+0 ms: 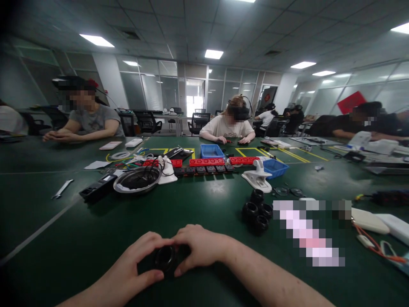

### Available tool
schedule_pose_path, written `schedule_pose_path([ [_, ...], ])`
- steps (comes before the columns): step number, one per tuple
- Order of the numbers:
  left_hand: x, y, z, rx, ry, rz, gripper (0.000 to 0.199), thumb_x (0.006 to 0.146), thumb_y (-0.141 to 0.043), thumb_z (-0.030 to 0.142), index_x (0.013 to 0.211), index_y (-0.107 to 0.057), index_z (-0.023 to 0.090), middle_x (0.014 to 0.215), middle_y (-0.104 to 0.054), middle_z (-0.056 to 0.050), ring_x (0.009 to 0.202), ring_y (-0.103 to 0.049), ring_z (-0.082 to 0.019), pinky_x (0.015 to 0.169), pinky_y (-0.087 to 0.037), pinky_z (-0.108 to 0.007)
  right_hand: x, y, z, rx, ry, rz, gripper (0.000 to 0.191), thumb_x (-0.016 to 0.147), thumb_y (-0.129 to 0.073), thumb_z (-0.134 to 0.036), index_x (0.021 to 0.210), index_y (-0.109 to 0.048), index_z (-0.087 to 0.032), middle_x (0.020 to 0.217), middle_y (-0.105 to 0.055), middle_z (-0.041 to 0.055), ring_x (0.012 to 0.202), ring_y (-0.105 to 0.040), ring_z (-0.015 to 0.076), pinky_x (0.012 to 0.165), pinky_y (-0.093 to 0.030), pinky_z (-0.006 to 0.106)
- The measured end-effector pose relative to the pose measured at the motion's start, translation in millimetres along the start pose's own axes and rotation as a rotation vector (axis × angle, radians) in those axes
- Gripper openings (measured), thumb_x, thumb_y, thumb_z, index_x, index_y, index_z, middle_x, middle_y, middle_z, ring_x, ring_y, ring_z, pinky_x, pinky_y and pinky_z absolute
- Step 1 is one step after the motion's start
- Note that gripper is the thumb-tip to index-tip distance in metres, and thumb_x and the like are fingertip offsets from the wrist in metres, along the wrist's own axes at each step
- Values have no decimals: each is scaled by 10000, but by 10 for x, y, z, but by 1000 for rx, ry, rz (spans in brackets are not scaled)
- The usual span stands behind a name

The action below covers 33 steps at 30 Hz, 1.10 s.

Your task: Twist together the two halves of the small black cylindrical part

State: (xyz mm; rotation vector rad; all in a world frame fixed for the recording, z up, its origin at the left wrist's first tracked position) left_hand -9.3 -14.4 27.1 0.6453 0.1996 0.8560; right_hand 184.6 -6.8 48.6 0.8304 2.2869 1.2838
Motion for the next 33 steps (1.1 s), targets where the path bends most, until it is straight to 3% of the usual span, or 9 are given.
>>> schedule_pose_path([
  [5,16,-21,-114,1,-82,-9,416,731,-649,299,1131,-540,325,947,-533,-10,866,-507,-207,735,-421,-285,-7,-147,39,-20,-15,135,367,679,-694,-374,1002,-604,-226,905,-588,-2,866,-501,165,764,-375,268],
  [9,-9,-55,-88,33,-63,91,362,737,-639,306,1090,-560,283,925,-541,-24,863,-506,-220,744,-422,-307,52,-299,-22,-116,-142,266,436,565,-709,-534,791,-587,-182,750,-582,-4,742,-490,169,660,-371,271],
  [13,-43,-94,-24,74,-50,195,321,750,-633,329,1056,-573,250,939,-551,-42,890,-501,-241,781,-412,-342,107,-389,-127,-296,-267,361,498,500,-679,-607,719,-574,-172,700,-602,34,701,-481,202,699,-357,351],
  [16,-48,-96,2,63,-65,202,309,765,-624,327,1059,-570,250,949,-553,-42,900,-501,-240,792,-408,-343,94,-385,-142,-306,-234,377,521,515,-656,-634,737,-593,-167,726,-602,43,724,-489,208,739,-360,370],
  [19,-33,-60,19,19,-77,154,302,765,-608,265,1064,-574,254,950,-549,-39,908,-500,-234,797,-406,-338,44,-331,-96,-166,-139,366,593,551,-675,-599,968,-593,-187,925,-584,48,836,-499,209,766,-386,343],
  [21,-22,-28,35,-8,-78,106,312,761,-590,231,1072,-575,255,965,-545,-38,921,-499,-231,807,-402,-339,13,-283,-48,-67,-80,293,616,581,-697,-541,1083,-562,-210,1021,-558,47,911,-496,208,806,-393,333],
  [24,-15,4,67,-23,-67,68,332,757,-578,211,1087,-568,251,1002,-537,-39,953,-493,-228,834,-389,-342,-2,-219,20,40,-32,181,523,628,-704,-468,1058,-595,-191,1021,-563,41,945,-505,195,836,-396,301],
  [27,-18,-3,92,-15,-48,81,336,737,-594,206,1071,-576,238,991,-542,-39,948,-497,-229,832,-388,-340,22,-206,36,69,-31,167,444,630,-713,-438,985,-627,-185,945,-587,17,906,-526,175,791,-413,259],
  [33,-15,-77,71,18,11,218,300,717,-613,219,1016,-591,218,969,-559,-46,939,-506,-240,837,-387,-355,107,-365,-175,-230,-356,346,438,583,-672,-531,788,-609,-149,754,-618,43,706,-544,209,668,-411,331],
])
Point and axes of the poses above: each hand's wrist, its own x-axis towards the middle knuckle, its own y-axis out of the back of the hand, z = x × y, the point moved 1 cm from there along x, towards the middle knuckle
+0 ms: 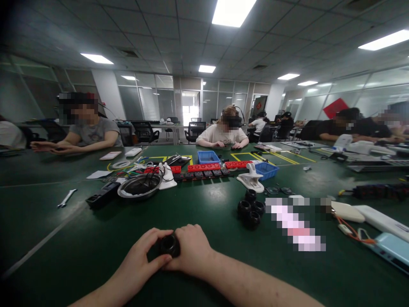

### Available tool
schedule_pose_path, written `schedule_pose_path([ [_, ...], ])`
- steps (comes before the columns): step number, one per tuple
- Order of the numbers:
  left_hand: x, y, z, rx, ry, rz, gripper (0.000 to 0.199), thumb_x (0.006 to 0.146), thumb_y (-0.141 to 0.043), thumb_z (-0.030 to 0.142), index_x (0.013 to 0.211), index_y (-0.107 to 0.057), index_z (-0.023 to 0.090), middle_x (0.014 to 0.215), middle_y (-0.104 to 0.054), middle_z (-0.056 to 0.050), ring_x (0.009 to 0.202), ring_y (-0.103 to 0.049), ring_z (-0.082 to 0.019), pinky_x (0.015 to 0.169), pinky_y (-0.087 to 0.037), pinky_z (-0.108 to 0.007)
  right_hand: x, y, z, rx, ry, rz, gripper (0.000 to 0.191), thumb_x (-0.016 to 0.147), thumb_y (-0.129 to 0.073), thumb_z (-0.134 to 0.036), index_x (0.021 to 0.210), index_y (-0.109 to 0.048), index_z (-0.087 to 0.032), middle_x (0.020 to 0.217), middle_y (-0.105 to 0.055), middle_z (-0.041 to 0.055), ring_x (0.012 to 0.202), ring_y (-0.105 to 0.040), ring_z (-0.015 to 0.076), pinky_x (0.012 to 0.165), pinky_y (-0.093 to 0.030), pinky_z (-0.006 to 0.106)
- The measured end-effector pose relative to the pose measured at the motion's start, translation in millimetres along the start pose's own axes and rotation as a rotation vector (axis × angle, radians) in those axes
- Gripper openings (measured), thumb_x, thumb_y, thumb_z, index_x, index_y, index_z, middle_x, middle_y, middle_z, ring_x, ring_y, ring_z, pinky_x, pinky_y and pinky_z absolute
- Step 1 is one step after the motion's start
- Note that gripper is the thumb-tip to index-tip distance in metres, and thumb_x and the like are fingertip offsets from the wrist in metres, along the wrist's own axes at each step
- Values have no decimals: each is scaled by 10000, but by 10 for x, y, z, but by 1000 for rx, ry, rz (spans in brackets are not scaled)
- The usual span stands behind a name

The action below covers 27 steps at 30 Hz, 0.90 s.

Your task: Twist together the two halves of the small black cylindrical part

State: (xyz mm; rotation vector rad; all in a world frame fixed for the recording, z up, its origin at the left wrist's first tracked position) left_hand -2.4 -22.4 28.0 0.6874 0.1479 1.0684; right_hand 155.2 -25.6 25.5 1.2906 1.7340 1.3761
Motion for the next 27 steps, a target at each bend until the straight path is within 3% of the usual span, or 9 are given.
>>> schedule_pose_path([
  [2,2,-12,-16,19,19,34,305,709,-617,221,1013,-592,217,964,-562,-49,943,-505,-247,848,-380,-368,-28,-19,-86,-73,-59,66,434,603,-645,-525,793,-599,-138,770,-619,70,739,-539,238,712,-399,385],
  [5,8,-2,-34,13,20,35,314,712,-608,229,1025,-590,225,973,-561,-51,946,-500,-253,843,-380,-371,-46,5,-107,-23,-15,103,468,602,-654,-524,863,-590,-140,870,-600,85,825,-514,253,767,-388,407],
  [9,23,44,-51,-34,13,-60,305,726,-595,241,1031,-593,247,976,-558,-40,921,-504,-242,800,-400,-345,-13,93,60,233,167,-51,577,600,-708,-458,1080,-545,-183,1030,-564,64,923,-492,222,814,-401,352],
  [13,48,73,-37,-54,24,-135,335,728,-582,204,1058,-579,261,986,-546,-29,921,-502,-226,791,-402,-323,52,136,227,344,274,-170,489,637,-723,-354,1065,-577,-169,1025,-572,53,944,-501,193,828,-398,298],
  [16,61,66,-20,-30,50,-135,349,703,-601,189,1046,-581,248,966,-546,-30,915,-499,-227,791,-401,-325,75,102,217,289,218,-142,420,575,-758,-405,882,-611,-159,851,-584,15,817,-521,174,713,-417,265],
  [19,64,47,-20,-10,57,-77,342,684,-619,187,1022,-583,231,946,-551,-32,910,-496,-230,802,-398,-333,58,50,111,118,98,-41,468,520,-747,-513,773,-578,-159,760,-571,8,723,-506,179,648,-398,285],
  [23,61,30,-29,-21,48,-18,345,685,-624,174,1023,-572,214,954,-548,-32,914,-497,-218,814,-399,-325,16,14,-25,-70,34,52,439,596,-653,-564,756,-575,-163,752,-588,37,747,-500,217,712,-371,356],
  [27,49,56,-22,-25,41,-24,347,693,-620,161,1032,-572,217,953,-544,-22,911,-493,-205,811,-394,-311,-13,31,-20,49,58,42,520,598,-663,-567,913,-577,-162,867,-582,53,814,-495,230,748,-376,375],
])
Point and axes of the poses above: each hand's wrist, its own x-axis towards the middle knuckle, its own y-axis out of the back of the hand, z = x × y, the point moved 1 cm from there along x, towards the middle knuckle
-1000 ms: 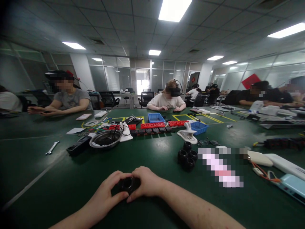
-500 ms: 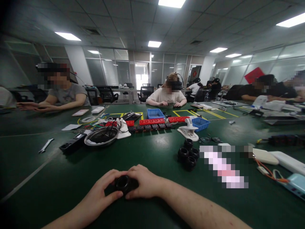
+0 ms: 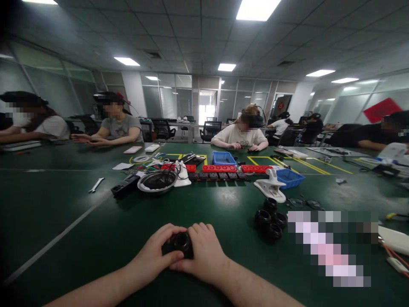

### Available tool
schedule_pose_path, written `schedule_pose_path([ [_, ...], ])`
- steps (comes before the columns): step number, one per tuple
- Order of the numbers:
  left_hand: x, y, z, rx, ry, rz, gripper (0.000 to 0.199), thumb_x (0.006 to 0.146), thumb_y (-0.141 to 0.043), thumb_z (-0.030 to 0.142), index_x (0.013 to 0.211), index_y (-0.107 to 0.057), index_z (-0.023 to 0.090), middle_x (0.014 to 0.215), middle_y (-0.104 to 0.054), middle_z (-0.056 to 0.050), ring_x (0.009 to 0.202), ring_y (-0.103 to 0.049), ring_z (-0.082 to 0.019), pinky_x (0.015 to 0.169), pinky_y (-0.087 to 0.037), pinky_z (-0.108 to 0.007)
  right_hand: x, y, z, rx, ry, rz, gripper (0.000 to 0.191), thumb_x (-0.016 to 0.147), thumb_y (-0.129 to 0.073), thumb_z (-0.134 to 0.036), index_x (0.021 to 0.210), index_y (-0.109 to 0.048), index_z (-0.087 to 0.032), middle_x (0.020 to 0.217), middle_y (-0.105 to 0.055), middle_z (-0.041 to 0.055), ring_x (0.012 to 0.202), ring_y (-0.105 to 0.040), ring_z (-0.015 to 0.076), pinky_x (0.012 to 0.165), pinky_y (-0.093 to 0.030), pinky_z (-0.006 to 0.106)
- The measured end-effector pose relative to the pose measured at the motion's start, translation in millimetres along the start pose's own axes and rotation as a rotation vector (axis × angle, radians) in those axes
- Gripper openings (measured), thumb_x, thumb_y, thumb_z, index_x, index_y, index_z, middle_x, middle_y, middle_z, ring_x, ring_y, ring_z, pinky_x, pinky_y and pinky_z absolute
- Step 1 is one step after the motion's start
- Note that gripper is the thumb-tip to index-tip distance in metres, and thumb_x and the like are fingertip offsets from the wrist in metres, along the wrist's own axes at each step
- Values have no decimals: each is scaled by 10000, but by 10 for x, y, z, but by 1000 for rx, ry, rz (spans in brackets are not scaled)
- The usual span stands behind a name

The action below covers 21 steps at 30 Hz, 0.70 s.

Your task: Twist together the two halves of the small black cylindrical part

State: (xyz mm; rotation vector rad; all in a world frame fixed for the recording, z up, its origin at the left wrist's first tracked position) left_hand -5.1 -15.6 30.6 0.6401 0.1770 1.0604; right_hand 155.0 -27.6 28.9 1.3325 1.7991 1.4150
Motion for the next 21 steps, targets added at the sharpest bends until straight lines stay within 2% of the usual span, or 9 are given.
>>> schedule_pose_path([
  [3,-13,49,14,-22,-53,-58,345,710,-621,175,1046,-576,237,951,-541,-12,908,-489,-194,803,-392,-296,-7,52,79,198,63,-117,557,602,-728,-424,1075,-543,-195,983,-553,44,894,-486,216,791,-384,351],
  [6,-23,98,22,-76,-103,-133,366,712,-635,182,1070,-576,235,981,-536,-15,931,-488,-190,820,-381,-288,12,108,162,326,124,-239,453,615,-748,-299,1029,-593,-204,976,-555,26,918,-482,198,823,-378,323],
  [8,-23,115,19,-91,-113,-165,383,705,-650,186,1078,-577,236,978,-536,-14,927,-491,-190,812,-380,-286,33,123,194,365,133,-269,396,604,-759,-266,969,-623,-197,945,-563,17,906,-482,191,809,-380,306],
  [12,-20,93,1,-99,-93,-168,392,674,-694,200,1050,-589,237,941,-536,-5,888,-501,-186,760,-390,-271,44,71,173,300,86,-228,394,518,-806,-308,840,-624,-173,835,-562,2,809,-479,180,719,-378,288],
  [15,-30,52,8,-107,-19,-110,405,617,-741,183,991,-588,209,935,-537,-5,885,-502,-186,767,-391,-272,14,1,100,172,-3,-144,358,528,-773,-362,743,-563,-167,763,-542,-1,726,-469,171,640,-354,277],
  [18,-51,16,35,-56,75,-18,397,578,-763,185,924,-568,184,931,-536,-13,888,-496,-198,773,-391,-287,-18,-56,22,30,-56,-55,286,560,-710,-334,701,-516,-179,753,-557,16,715,-474,182,654,-341,301],
  [21,-68,-7,54,0,103,27,376,588,-751,196,912,-560,181,931,-531,-15,896,-491,-206,782,-385,-302,-27,-80,-19,-65,-33,-25,281,576,-683,-384,694,-522,-186,732,-570,26,717,-479,204,695,-333,345],
])
Point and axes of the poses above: each hand's wrist, its own x-axis towards the middle knuckle, its own y-axis out of the back of the hand, z = x × y, the point moved 1 cm from there along x, towards the middle knuckle
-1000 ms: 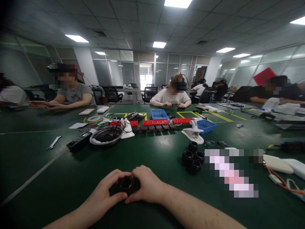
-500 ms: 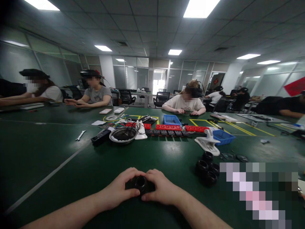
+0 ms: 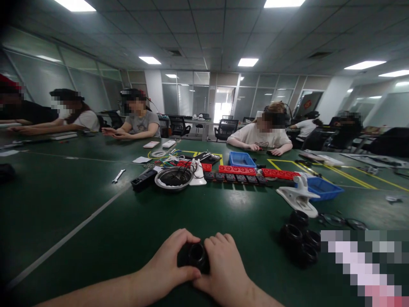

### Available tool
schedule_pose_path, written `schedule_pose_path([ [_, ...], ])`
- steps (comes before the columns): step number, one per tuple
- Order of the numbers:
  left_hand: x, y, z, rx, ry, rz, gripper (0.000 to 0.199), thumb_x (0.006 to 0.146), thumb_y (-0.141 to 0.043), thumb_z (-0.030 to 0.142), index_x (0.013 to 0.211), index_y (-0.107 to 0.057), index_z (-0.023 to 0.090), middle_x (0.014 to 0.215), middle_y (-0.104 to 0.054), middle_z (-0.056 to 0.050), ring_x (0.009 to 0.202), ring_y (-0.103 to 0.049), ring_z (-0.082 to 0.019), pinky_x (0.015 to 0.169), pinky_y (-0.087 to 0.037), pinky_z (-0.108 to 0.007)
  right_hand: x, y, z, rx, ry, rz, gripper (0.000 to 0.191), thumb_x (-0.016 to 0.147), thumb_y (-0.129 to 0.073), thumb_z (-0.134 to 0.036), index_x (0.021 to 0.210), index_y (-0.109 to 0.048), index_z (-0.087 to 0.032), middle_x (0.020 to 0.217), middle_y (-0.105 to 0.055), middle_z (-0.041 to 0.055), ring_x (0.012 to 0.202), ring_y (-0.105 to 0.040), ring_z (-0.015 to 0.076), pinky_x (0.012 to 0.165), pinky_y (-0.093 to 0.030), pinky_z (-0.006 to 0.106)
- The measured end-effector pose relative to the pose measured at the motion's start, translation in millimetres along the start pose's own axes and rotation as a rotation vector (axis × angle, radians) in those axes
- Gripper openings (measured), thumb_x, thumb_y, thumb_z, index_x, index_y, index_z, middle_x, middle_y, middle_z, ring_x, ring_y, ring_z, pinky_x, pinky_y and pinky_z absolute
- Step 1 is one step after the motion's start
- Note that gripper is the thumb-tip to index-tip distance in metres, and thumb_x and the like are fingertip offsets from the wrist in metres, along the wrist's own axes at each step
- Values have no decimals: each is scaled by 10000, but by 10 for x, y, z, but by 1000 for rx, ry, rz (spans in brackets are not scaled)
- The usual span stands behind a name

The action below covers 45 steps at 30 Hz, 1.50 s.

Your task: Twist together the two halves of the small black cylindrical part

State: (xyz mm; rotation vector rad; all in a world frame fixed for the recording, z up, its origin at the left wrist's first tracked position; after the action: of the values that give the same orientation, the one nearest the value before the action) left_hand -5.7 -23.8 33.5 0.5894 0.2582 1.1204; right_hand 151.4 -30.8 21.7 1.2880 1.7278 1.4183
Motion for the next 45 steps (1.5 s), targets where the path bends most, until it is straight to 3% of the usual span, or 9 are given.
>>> schedule_pose_path([
  [4,2,4,-11,-8,-41,-19,359,614,-728,189,931,-558,192,928,-531,-10,894,-489,-203,777,-385,-300,18,68,31,109,54,-40,401,605,-670,-474,857,-560,-183,861,-564,50,795,-484,230,730,-349,371],
  [7,19,29,-18,-52,-95,-73,363,641,-709,178,971,-561,205,959,-533,-9,915,-483,-199,797,-379,-294,45,171,103,277,138,-192,484,618,-702,-399,1031,-544,-205,984,-532,46,895,-474,224,786,-366,353],
  [11,31,51,-17,-74,-114,-120,370,655,-707,180,995,-568,215,980,-533,-9,918,-478,-197,797,-375,-291,86,257,213,377,203,-321,372,643,-715,-314,976,-591,-204,949,-523,18,905,-479,194,804,-378,313],
  [18,-11,-14,7,-43,-93,-29,346,620,-721,163,927,-562,185,937,-516,-10,900,-479,-193,766,-383,-276,74,83,166,189,74,-154,417,515,-775,-440,774,-589,-171,785,-563,3,748,-500,184,643,-365,273],
  [24,-50,-51,41,16,-30,44,354,603,-715,143,922,-563,178,923,-518,-16,891,-477,-203,784,-377,-297,-5,40,-29,-32,4,-43,308,615,-672,-422,773,-577,-175,785,-612,44,759,-519,223,722,-345,352],
  [30,-8,30,15,-51,-97,-70,394,618,-734,155,981,-588,196,938,-526,-7,895,-484,-191,780,-379,-282,23,212,45,295,71,-225,507,583,-740,-325,1039,-563,-191,1013,-545,56,935,-484,239,809,-372,357],
  [34,11,64,-3,-81,-121,-119,387,647,-736,205,1007,-595,221,934,-528,3,874,-491,-181,764,-379,-271,81,271,152,441,126,-342,363,643,-710,-224,991,-606,-220,956,-543,18,922,-491,200,796,-386,306],
  [38,18,31,-15,-93,-98,-98,415,611,-770,231,989,-597,221,927,-532,4,878,-491,-185,760,-379,-268,113,204,202,431,134,-301,279,618,-744,-278,850,-619,-188,844,-546,3,821,-497,180,702,-390,276],
  [45,15,-32,-29,-43,-41,38,395,585,-755,160,941,-585,184,916,-531,-6,879,-489,-195,760,-383,-279,60,2,97,131,-41,-94,402,580,-712,-492,734,-549,-157,758,-575,39,697,-505,201,619,-359,306],
])
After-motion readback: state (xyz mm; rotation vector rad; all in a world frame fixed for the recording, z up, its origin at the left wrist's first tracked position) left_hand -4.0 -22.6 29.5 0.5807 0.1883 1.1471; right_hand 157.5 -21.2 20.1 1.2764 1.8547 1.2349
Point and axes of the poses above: each hand's wrist, its own x-axis towards the middle knuckle, its own y-axis out of the back of the hand, z = x × y, the point moved 1 cm from there along x, towards the middle knuckle
